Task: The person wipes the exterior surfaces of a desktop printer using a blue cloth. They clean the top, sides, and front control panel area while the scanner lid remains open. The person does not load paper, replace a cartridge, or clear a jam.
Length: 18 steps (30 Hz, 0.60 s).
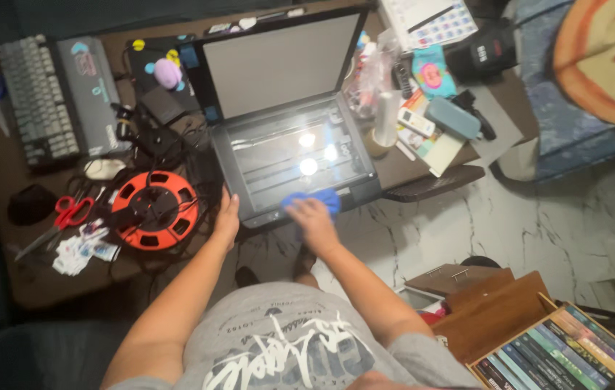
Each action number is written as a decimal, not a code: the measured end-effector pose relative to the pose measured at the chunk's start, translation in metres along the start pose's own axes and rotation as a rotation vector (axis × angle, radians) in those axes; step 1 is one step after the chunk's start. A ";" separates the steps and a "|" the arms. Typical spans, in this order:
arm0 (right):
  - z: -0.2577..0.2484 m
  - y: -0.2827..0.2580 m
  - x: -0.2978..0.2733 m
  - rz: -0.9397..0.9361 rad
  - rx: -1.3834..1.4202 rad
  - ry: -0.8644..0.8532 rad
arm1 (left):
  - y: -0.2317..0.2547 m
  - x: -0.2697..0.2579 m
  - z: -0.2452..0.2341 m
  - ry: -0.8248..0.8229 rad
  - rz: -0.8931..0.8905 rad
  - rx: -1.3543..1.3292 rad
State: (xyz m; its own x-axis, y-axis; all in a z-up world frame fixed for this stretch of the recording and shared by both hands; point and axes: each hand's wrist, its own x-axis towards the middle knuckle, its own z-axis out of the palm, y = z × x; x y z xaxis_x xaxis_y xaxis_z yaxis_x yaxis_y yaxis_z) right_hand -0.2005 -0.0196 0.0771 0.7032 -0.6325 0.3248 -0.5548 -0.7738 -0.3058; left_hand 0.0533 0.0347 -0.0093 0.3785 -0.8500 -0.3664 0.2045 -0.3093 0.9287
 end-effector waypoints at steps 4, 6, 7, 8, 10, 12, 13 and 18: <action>-0.015 0.040 -0.012 0.181 -0.065 0.171 | -0.008 0.001 0.003 -0.023 0.069 -0.091; -0.008 0.036 -0.015 0.193 -0.070 0.189 | -0.009 0.003 0.006 -0.021 0.036 -0.169; 0.002 0.025 -0.013 0.166 -0.066 0.151 | -0.009 0.002 0.008 -0.016 0.027 -0.177; 0.009 0.014 -0.013 0.142 -0.060 0.114 | -0.006 0.001 0.007 -0.012 0.016 -0.182; 0.013 0.000 -0.016 0.088 0.008 0.152 | -0.001 -0.001 0.008 -0.007 -0.011 -0.177; 0.008 0.000 -0.016 0.047 0.026 0.181 | 0.003 -0.003 0.007 -0.009 -0.046 -0.158; -0.002 0.009 -0.017 0.034 0.009 0.190 | 0.003 -0.005 0.006 -0.010 -0.049 -0.156; -0.025 0.025 -0.014 0.282 -0.122 0.225 | 0.005 -0.007 0.007 -0.026 0.020 -0.190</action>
State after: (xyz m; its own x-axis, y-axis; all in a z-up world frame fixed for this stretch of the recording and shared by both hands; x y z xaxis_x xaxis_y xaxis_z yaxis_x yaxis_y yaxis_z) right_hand -0.2353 -0.0305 0.0875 0.4077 -0.8025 0.4356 -0.7708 -0.5582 -0.3070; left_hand 0.0454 0.0357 -0.0014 0.3618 -0.8666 -0.3438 0.3644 -0.2080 0.9077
